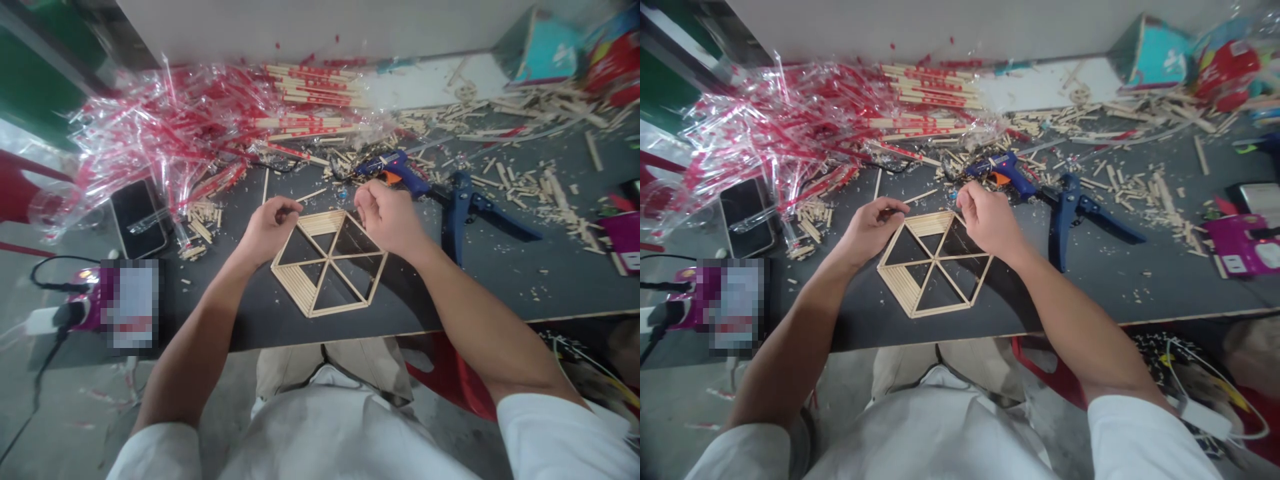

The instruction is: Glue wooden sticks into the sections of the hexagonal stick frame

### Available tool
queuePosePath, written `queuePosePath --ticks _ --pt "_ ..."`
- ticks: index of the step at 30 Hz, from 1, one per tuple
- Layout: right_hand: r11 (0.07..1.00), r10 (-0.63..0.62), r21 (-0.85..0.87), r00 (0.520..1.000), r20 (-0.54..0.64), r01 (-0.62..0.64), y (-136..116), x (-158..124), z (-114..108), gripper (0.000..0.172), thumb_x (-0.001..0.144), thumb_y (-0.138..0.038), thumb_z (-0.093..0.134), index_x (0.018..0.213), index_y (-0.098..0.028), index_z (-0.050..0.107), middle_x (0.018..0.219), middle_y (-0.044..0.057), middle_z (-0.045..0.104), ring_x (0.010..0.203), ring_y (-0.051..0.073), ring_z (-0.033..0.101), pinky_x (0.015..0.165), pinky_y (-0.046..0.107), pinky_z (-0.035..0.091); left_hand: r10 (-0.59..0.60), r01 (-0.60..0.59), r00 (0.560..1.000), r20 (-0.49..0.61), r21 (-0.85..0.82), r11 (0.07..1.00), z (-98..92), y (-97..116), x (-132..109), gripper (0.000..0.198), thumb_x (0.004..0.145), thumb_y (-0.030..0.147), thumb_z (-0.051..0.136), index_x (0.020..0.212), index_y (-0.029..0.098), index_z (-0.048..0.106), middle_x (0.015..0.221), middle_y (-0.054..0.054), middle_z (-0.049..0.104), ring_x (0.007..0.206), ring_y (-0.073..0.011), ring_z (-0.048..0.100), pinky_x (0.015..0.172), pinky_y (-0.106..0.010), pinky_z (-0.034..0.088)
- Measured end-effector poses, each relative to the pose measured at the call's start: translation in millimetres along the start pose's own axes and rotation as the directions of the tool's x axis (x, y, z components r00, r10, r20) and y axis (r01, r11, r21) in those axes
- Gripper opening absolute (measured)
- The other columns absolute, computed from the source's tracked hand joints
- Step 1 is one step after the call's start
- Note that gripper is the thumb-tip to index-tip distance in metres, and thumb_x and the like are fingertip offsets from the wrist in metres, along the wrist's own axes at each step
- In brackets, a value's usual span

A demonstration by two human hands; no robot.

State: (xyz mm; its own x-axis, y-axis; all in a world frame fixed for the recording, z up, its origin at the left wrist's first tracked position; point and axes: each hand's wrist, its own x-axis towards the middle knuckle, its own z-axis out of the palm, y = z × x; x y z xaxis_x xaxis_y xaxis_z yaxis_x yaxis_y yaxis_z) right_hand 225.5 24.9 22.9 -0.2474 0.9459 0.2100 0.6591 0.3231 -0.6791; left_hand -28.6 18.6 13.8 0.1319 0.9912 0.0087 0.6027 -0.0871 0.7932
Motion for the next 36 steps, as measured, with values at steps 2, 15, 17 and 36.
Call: queuePosePath --ticks 2,15,17,36 --pt "0.999 -0.007 -0.051 1.000 -0.030 0.005 -0.1 1.4 -1.5 0.037 0.106 -0.049 0.036 0.079 -0.027 0.049 0.068 0.006 0.063 0.064 0.022 0.062 0.073 0.038 0.046 0.025 -0.026 0.999 -0.042 -0.021 0.999 0.2 2.2 -1.0 0.019 0.096 0.023 0.053 0.101 0.019 0.071 0.092 -0.003 0.078 0.074 -0.0136 0.066 0.070 -0.027 0.052" --pt "0.958 0.144 0.244 0.988 0.054 -0.153 4.1 3.2 2.1 0.016 0.096 -0.025 0.059 0.082 -0.022 0.064 0.070 0.002 0.071 0.057 0.015 0.064 0.064 0.032 0.053 0.240 -0.221 0.966 -0.101 0.166 0.961 4.0 10.9 -10.5 0.021 0.098 0.023 0.058 0.099 0.022 0.079 0.095 0.000 0.083 0.074 -0.0118 0.072 0.077 -0.024 0.053" --pt "0.933 0.175 0.309 0.983 0.064 -0.186 5.6 3.5 3.4 0.012 0.095 -0.020 0.059 0.084 -0.021 0.065 0.071 0.003 0.073 0.057 0.014 0.065 0.060 0.030 0.054 0.252 -0.231 0.962 -0.102 0.179 0.956 4.4 11.7 -10.9 0.019 0.098 0.023 0.061 0.097 0.022 0.080 0.095 -0.001 0.083 0.078 -0.0131 0.073 0.077 -0.024 0.054" --pt "0.979 0.103 0.181 0.995 -0.016 -0.098 8.4 5.0 -4.4 0.005 0.090 -0.026 0.070 0.087 -0.022 0.072 0.076 0.002 0.075 0.066 0.019 0.073 0.076 0.037 0.062 0.418 -0.381 0.904 -0.093 0.272 0.884 4.3 4.8 -8.2 0.039 0.099 0.007 0.040 0.117 0.017 0.073 0.086 -0.003 0.074 0.086 -0.0163 0.071 0.083 -0.028 0.053"
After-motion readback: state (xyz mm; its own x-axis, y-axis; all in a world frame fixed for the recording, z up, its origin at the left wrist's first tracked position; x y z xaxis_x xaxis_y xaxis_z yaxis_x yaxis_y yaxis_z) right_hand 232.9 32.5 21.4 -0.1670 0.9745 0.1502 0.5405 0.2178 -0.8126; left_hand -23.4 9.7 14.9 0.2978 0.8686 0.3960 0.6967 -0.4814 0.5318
